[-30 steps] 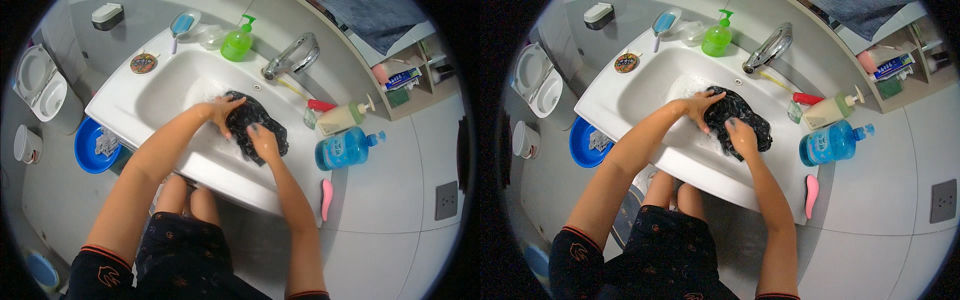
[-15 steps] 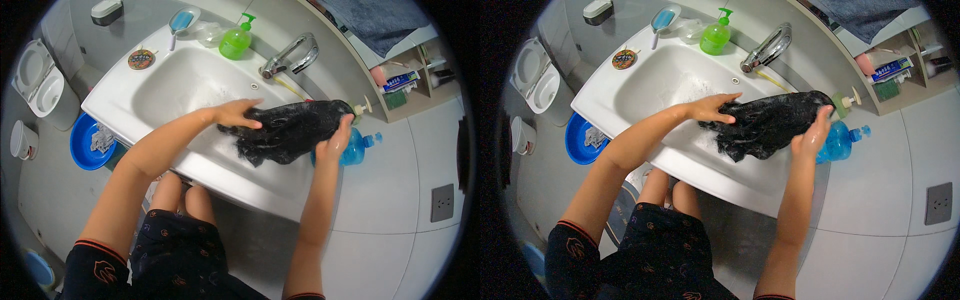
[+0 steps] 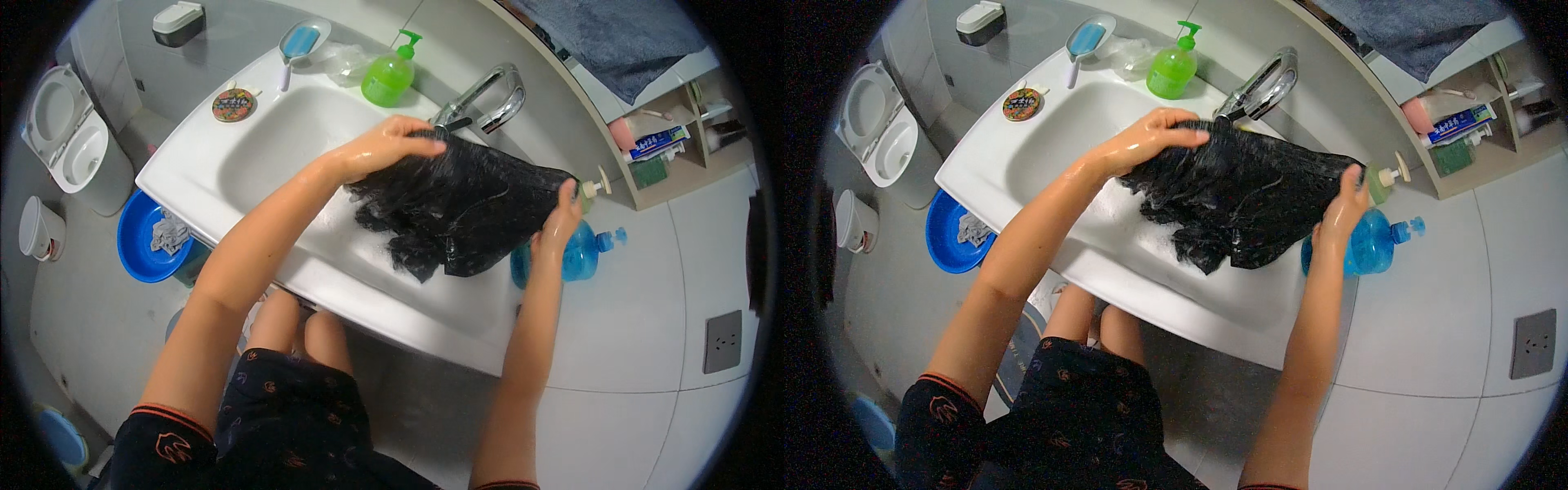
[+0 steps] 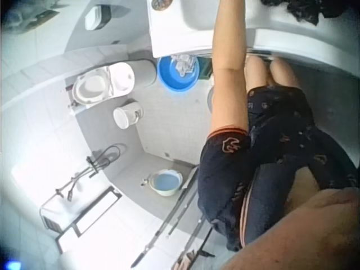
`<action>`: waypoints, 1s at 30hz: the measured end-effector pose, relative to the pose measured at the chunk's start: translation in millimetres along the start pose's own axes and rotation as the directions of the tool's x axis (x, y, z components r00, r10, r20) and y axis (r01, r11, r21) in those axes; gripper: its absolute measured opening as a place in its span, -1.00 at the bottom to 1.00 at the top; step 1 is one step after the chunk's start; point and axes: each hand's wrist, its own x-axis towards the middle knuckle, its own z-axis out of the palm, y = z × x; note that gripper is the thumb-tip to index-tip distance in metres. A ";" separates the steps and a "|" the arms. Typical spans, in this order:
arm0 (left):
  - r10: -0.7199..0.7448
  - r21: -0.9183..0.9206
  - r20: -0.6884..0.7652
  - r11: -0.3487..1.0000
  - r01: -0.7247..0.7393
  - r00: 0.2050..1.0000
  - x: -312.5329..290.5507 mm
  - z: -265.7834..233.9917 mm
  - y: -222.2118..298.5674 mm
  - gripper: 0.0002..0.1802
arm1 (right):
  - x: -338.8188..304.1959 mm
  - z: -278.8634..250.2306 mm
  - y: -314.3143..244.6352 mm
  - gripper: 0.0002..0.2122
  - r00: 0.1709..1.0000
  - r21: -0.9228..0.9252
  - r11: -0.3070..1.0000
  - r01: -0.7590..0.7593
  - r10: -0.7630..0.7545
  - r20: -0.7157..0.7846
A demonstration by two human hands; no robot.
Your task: The person hand-washes a grey cloth and a black cloth in a bathroom sink. They scrub the items with soap, rinse them under running water, and wring out the excess water.
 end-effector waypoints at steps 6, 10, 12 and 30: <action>-0.053 0.208 -0.123 0.975 0.078 0.991 14.4 20.0 -30.5 -0.59 | -73.6 41.0 38.5 -0.17 0.740 -0.120 0.975 -0.188 0.221 0.635; -0.424 0.079 0.105 0.905 0.418 0.899 0.6 51.9 -10.6 -0.39 | -91.4 72.4 78.2 -0.38 0.833 0.019 0.929 -0.369 0.322 0.449; -0.341 0.077 0.183 0.940 0.332 0.922 -6.9 29.3 -2.6 -0.34 | -84.4 71.1 83.4 -0.52 0.832 0.091 0.883 -0.461 0.395 0.389; -0.169 0.432 0.128 0.896 0.099 0.977 -73.7 8.9 -15.8 -0.12 | -83.2 197.6 -235.9 -0.80 0.668 0.571 0.718 0.398 -0.654 0.356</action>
